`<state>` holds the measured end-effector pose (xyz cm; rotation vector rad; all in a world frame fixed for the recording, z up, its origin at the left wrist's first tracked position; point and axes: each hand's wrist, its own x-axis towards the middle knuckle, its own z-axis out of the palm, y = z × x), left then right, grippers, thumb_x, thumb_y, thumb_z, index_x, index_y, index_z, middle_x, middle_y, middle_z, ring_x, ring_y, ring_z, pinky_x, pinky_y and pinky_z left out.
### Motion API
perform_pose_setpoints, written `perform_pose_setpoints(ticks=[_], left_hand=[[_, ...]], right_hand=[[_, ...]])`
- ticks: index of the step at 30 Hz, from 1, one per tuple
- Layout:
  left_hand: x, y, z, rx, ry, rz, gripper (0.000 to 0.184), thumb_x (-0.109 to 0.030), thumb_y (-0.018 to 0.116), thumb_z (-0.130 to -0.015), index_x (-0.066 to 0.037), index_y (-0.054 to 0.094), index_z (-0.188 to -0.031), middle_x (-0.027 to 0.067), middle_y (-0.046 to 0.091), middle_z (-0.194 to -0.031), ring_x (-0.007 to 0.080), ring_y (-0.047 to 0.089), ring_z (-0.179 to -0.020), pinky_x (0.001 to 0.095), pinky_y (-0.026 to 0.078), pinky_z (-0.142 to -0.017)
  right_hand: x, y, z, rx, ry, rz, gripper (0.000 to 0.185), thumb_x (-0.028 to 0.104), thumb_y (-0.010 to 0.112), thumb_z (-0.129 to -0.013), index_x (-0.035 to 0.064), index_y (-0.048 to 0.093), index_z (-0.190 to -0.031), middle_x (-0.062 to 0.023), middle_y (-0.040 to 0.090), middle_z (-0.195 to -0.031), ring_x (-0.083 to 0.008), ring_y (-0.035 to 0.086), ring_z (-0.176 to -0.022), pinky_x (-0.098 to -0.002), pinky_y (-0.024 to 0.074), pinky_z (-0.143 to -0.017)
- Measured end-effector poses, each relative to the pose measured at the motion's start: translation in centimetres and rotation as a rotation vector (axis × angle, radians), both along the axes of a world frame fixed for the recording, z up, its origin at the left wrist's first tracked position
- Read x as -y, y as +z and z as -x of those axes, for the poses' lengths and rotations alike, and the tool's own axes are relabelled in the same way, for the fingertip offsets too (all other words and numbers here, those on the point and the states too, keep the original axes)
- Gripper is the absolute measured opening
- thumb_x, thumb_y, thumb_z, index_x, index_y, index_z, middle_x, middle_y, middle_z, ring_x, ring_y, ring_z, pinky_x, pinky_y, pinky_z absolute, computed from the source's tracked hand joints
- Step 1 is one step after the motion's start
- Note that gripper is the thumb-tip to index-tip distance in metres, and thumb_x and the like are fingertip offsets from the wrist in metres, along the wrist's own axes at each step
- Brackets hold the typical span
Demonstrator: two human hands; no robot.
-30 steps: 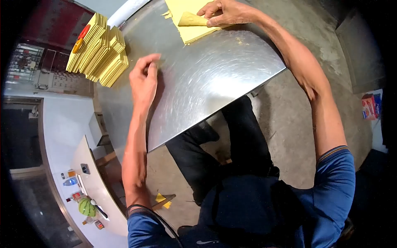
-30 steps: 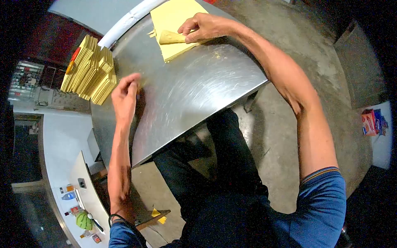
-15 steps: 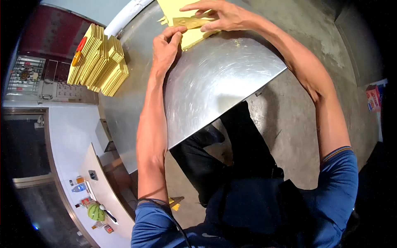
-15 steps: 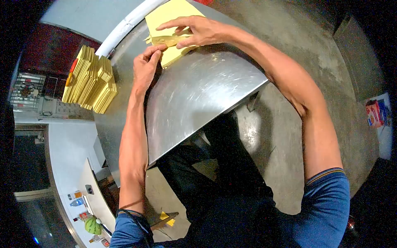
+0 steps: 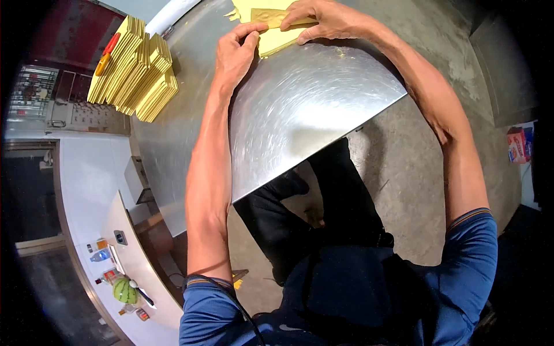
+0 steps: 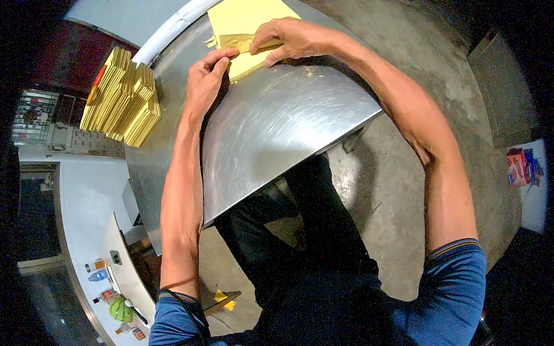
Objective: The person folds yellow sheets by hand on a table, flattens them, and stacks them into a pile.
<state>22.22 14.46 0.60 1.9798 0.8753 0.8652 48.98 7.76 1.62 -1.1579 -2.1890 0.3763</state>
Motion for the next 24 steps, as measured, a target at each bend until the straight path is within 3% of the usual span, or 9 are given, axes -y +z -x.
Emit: perform_pose_setpoints(ticks=[20, 24], left_hand=[[-0.1, 0.1, 0.4, 0.012, -0.061, 0.011, 0.035, -0.028, 0.060, -0.112, -0.002, 0.080, -0.123, -0.0035, 0.068, -0.095, 0.0061, 0.053, -0.069, 0.0245, 0.044, -0.061], [-0.1, 0.1, 0.5, 0.005, -0.057, 0.014, 0.035, -0.028, 0.060, -0.112, -0.002, 0.080, -0.123, -0.0035, 0.068, -0.095, 0.0056, 0.053, -0.068, 0.0242, 0.043, -0.061]], right_hand=[[0.6, 1.2, -0.5, -0.078, -0.004, 0.135, 0.043, 0.021, 0.086, -0.089, 0.0071, 0.078, -0.129, -0.0092, 0.076, -0.127, -0.0247, 0.070, -0.117, -0.0391, 0.0535, -0.108], [0.6, 1.0, -0.5, -0.080, 0.005, 0.105, 0.031, 0.022, 0.082, -0.093, 0.0053, 0.079, -0.119, -0.0073, 0.077, -0.117, -0.0220, 0.071, -0.111, -0.0380, 0.0543, -0.104]])
